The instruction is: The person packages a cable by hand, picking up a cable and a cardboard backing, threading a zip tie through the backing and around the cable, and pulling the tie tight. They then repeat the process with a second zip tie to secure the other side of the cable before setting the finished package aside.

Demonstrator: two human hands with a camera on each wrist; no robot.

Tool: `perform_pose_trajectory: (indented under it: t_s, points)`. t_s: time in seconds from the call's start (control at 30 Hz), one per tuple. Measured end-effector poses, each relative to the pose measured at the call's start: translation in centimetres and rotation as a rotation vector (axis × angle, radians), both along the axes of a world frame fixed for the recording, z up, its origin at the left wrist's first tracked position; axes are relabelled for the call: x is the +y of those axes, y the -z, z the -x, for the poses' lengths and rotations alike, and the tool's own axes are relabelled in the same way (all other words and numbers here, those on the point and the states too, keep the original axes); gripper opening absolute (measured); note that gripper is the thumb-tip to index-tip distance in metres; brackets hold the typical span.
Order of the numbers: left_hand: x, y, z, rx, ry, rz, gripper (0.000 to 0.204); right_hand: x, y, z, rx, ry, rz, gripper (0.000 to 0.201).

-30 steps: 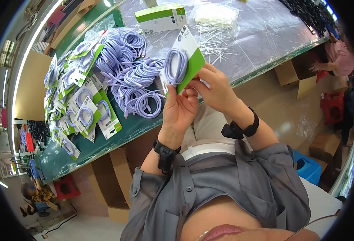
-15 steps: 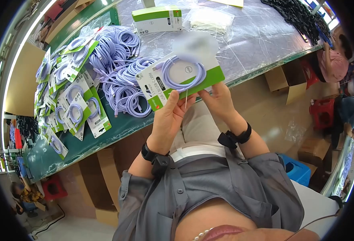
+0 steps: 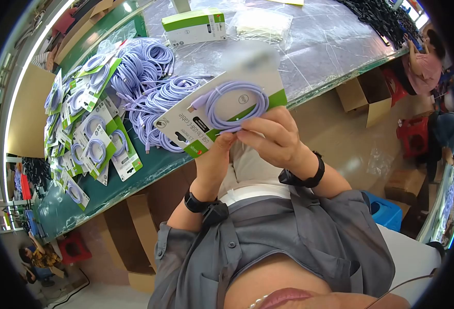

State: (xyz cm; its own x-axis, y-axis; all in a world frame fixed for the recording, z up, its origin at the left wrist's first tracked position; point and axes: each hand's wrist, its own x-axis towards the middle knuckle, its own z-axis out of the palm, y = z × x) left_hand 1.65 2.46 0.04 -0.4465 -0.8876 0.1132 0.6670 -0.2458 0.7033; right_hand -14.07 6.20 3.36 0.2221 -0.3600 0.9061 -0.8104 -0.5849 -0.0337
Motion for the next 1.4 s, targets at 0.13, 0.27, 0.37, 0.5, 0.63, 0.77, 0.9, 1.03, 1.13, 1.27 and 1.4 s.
perform_pose_trajectory:
  t_s: [0.13, 0.27, 0.37, 0.5, 0.63, 0.77, 0.9, 1.03, 1.13, 1.27, 1.4]
  points:
    - [-0.6, 0.6, 0.1, -0.120, -0.085, 0.108, 0.037, -0.4, -0.5, -0.2, -0.079, -0.011, -0.137, 0.013]
    - [-0.5, 1.4, -0.3, -0.218, -0.126, 0.184, 0.036, -0.4, 0.0, -0.5, -0.205, -0.066, -0.203, 0.017]
    - [-0.4, 1.8, -0.4, -0.257, -0.136, 0.168, 0.035, -0.4, 1.0, -0.6, -0.306, -0.123, -0.283, 0.020]
    - [-0.5, -0.2, 0.0, -0.137, -0.127, 0.053, 0.034, -0.1, 0.5, -1.2, -0.526, -0.183, -0.277, 0.019]
    - [-0.8, 0.1, -0.3, -0.177, -0.197, 0.129, 0.025, -0.2, 1.5, -0.6, -0.367, -0.197, -0.204, 0.020]
    - [-1.4, -1.5, -0.6, -0.501, -0.451, 0.991, 0.021, 0.1, 0.9, -0.6, -0.327, -0.205, -0.154, 0.021]
    - [-1.8, -3.4, -0.6, -0.534, -0.550, 1.274, 0.028, 0.5, 0.5, -0.6, -0.300, -0.143, -0.160, 0.018]
    - [-1.5, -3.5, -0.9, -0.479, -0.477, 1.263, 0.035, 0.8, 2.0, -0.9, -0.360, -0.113, -0.189, 0.019]
    - [-1.6, -4.7, -1.2, -0.466, -0.434, 1.344, 0.035, 1.5, 6.4, -1.5, -0.930, -0.261, -0.569, 0.023]
    - [-1.0, -5.2, -0.9, -0.443, -0.380, 1.332, 0.037, 1.6, 6.2, -1.5, -1.344, -0.685, -0.701, 0.028]
    - [-0.5, -5.0, -0.6, -0.449, -0.332, 1.249, 0.039, 1.4, 3.3, -2.6, -1.985, -1.361, -0.900, 0.034]
